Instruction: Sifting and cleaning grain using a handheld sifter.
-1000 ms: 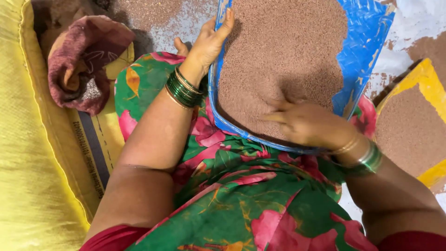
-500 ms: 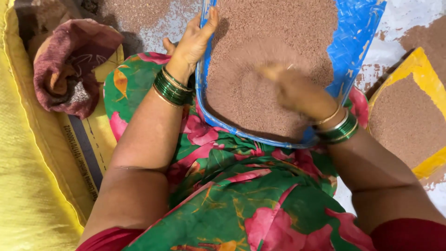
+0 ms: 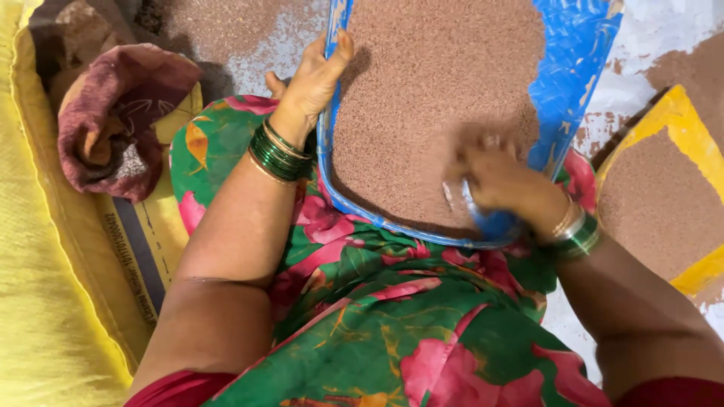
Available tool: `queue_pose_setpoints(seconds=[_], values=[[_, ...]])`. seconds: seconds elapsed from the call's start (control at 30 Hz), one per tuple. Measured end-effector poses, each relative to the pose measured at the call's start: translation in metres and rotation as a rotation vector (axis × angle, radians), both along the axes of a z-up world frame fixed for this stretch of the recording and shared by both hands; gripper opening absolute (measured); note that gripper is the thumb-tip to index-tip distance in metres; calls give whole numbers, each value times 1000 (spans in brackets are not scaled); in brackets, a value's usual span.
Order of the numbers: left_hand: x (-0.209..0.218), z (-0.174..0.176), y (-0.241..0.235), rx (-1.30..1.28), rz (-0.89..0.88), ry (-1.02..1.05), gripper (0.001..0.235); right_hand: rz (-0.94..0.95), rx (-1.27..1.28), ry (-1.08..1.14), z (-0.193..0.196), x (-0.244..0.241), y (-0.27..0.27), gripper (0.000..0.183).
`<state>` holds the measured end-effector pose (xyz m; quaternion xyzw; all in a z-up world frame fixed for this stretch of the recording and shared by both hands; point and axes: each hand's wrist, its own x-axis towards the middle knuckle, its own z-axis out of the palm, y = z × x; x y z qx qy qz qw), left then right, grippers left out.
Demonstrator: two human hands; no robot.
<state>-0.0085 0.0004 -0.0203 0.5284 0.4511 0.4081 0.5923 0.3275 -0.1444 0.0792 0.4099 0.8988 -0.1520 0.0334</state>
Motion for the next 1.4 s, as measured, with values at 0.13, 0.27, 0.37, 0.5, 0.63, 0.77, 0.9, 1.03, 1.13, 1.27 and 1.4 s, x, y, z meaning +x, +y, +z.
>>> queue_pose_setpoints(seconds=[0.13,0.27,0.37,0.5,0.63,0.77,0.9,1.03,1.13,1.27,1.4], values=[[1,74,-18,-122,63,337,97,-133,109,177,47,-45,46,49],[1,51,-13,-103,67,295,97,-61,-72,435,76,-91,15,44],[2,22,-5,-48,50,142,95,1,-452,387,68,-132,-6,48],[2,12,-3,52,25,-68,83,-17,-365,474,15,-161,2,29],[4,13,-2,54,35,-74,71,-267,-259,352,16,-147,49,59],[6,13,-3,54,18,-207,63,-240,190,393,38,-83,55,50],[8,19,-6,45,-4,-299,62,-253,-359,-131,59,-40,1,26],[6,18,-4,19,-26,-266,59,-75,-526,34,30,-44,-37,34],[4,19,-3,-14,-22,-161,55,-54,-655,115,23,-75,-23,44],[-6,-1,-6,-11,-16,-136,55,-96,-340,313,45,-96,27,59],[-10,8,-11,-51,89,308,75,-282,23,444,64,-51,66,55]])
